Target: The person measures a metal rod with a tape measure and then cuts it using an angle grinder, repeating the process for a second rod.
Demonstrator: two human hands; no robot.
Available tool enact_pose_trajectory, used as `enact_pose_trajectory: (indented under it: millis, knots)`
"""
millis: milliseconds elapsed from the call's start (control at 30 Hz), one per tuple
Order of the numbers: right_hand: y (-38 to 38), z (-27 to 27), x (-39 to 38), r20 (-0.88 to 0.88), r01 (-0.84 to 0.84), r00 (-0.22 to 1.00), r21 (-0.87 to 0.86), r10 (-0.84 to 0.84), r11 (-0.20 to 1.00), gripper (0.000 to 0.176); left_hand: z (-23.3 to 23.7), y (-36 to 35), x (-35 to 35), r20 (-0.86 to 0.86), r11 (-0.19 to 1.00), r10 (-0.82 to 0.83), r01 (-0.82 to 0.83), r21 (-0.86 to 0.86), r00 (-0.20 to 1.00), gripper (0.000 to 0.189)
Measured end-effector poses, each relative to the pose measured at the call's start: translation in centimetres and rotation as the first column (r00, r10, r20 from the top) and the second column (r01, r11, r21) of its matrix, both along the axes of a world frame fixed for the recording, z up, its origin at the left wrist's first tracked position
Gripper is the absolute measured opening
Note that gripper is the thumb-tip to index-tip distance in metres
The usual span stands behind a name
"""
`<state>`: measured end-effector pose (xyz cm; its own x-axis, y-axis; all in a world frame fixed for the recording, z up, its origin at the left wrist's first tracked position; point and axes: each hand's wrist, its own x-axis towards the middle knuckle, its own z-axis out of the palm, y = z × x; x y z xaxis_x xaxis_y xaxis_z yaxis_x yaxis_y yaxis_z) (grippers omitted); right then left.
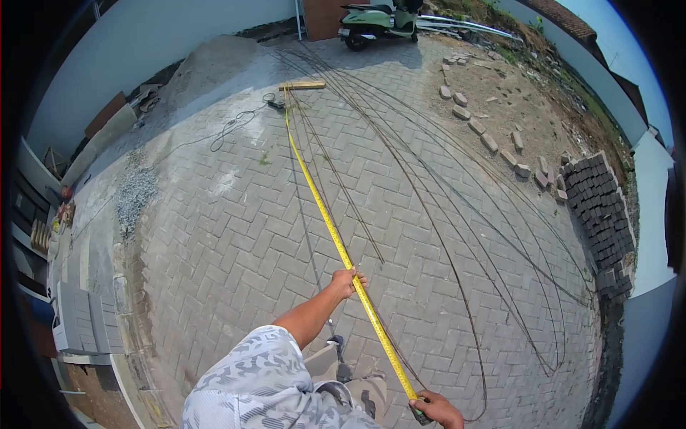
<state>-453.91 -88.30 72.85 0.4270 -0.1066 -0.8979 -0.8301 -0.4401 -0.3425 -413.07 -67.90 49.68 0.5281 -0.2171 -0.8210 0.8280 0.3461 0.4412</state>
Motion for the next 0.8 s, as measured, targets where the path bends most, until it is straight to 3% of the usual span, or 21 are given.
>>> enact_pose_trajectory:
  millis: [133,333,500,700,800]
  knots:
    - [3.3,2.4,-0.5,0.064,-0.042,0.997,-0.044,0.044,0.998,0.053,2.7,1.9,-0.6,-0.017,1.0,-0.006,0.006,0.003,1.0,0.021]
    - [6.8,2.1,0.5,0.035,0.109,0.993,0.052,-0.111,0.993,0.055,4.4,3.5,-0.6,0.033,1.0,0.004,-0.003,-0.021,0.999,0.024]
    - [8.6,1.1,2.7,0.096,0.007,0.995,0.022,-0.009,1.0,0.065,4.4,4.3,0.1,0.016,1.0,-0.009,0.009,-0.002,1.0,0.025]
    - [11.3,0.8,10.7,0.042,-0.039,0.998,-0.028,0.04,0.999,0.068,4.6,6.9,4.9,-0.032,0.996,-0.064,0.062,-0.058,0.997,0.025]
    - [13.6,-0.6,15.9,-0.003,0.042,0.999,-0.05,-0.042,0.998,0.059,2.7,9.2,8.7,-0.078,0.991,-0.111,0.105,-0.078,0.991,0.026]
